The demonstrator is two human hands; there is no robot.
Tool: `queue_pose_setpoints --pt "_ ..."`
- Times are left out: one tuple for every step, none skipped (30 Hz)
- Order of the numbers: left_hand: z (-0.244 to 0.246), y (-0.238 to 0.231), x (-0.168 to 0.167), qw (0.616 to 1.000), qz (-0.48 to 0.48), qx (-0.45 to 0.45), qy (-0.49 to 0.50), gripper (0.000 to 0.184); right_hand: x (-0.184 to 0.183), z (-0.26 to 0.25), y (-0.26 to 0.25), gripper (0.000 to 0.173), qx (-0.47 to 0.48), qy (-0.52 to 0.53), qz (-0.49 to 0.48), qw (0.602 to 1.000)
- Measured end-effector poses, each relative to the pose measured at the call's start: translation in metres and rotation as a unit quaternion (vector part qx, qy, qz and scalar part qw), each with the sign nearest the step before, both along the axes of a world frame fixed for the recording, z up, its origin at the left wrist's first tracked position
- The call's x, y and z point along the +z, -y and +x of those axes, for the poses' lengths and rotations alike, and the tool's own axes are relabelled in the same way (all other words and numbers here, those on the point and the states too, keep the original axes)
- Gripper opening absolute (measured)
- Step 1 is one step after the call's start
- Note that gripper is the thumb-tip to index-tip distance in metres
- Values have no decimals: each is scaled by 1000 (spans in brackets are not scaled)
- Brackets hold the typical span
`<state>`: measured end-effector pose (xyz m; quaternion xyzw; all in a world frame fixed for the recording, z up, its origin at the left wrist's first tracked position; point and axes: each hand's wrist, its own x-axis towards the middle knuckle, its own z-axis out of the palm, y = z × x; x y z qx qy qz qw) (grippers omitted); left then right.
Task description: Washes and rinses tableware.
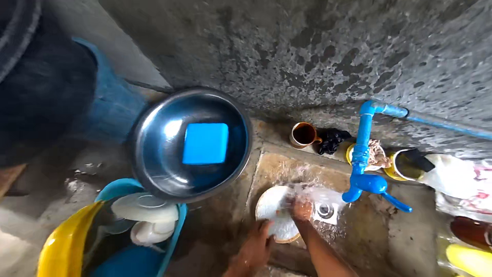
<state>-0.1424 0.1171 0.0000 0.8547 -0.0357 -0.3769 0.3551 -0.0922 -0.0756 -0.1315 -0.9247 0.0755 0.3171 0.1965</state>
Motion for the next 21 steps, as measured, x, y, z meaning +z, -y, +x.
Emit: queue_pose_setpoints --pt "8 15 -16 998 36 11 -40 53 -6 -6 5 55 28 42 -17 999" --pt "15 27 -32 995 83 5 -60 61 -10 -12 10 64 78 53 -12 995" --pt "21 37 -49 989 133 -10 -68 72 -10 -15 16 69 113 40 -14 993" --pt "24 46 -67 981 180 -18 -66 82 -7 -15 22 70 100 7 -22 995" --pt "23 53 -87 975 219 -17 -42 89 -4 -13 29 68 38 -10 -25 999" --pt "21 59 -105 969 248 -5 1 91 -3 -13 33 60 -47 6 -21 999" --pt "19 66 -121 962 265 20 57 90 1 -9 34 53 -119 -4 -2 993" --pt "18 73 -134 955 273 46 103 92 1 -7 36 48 -175 -6 45 984" --pt "19 81 -142 950 271 67 140 93 4 -6 38 43 -213 -1 101 972" --pt "21 88 -144 950 248 80 170 90 12 -4 40 38 -230 2 149 962" --pt "23 92 -141 956 209 86 187 86 22 -3 40 35 -231 15 183 956" --pt "24 96 -135 965 165 83 184 81 36 -2 39 34 -235 28 209 949" --pt "24 102 -129 975 117 77 173 79 47 -1 40 36 -240 38 235 941" --pt "24 109 -121 984 83 61 148 71 55 1 40 38 -246 57 258 933" --pt "27 116 -111 992 72 27 99 64 58 3 41 39 -262 79 279 920" --pt "35 122 -99 997 67 -4 47 64 59 5 43 43 -296 101 311 898" --pt "45 124 -90 998 50 -6 37 64 63 7 46 42 -338 126 344 867" --pt "58 124 -79 997 35 17 67 63 69 9 49 38 -372 152 367 839" --pt "72 125 -69 989 28 51 135 64 77 12 52 31 -398 178 380 816" --pt "88 127 -68 974 33 73 212 68 85 15 54 23 -420 199 382 798" --pt "102 132 -71 950 65 96 289 74 95 18 55 23 -442 202 382 786"
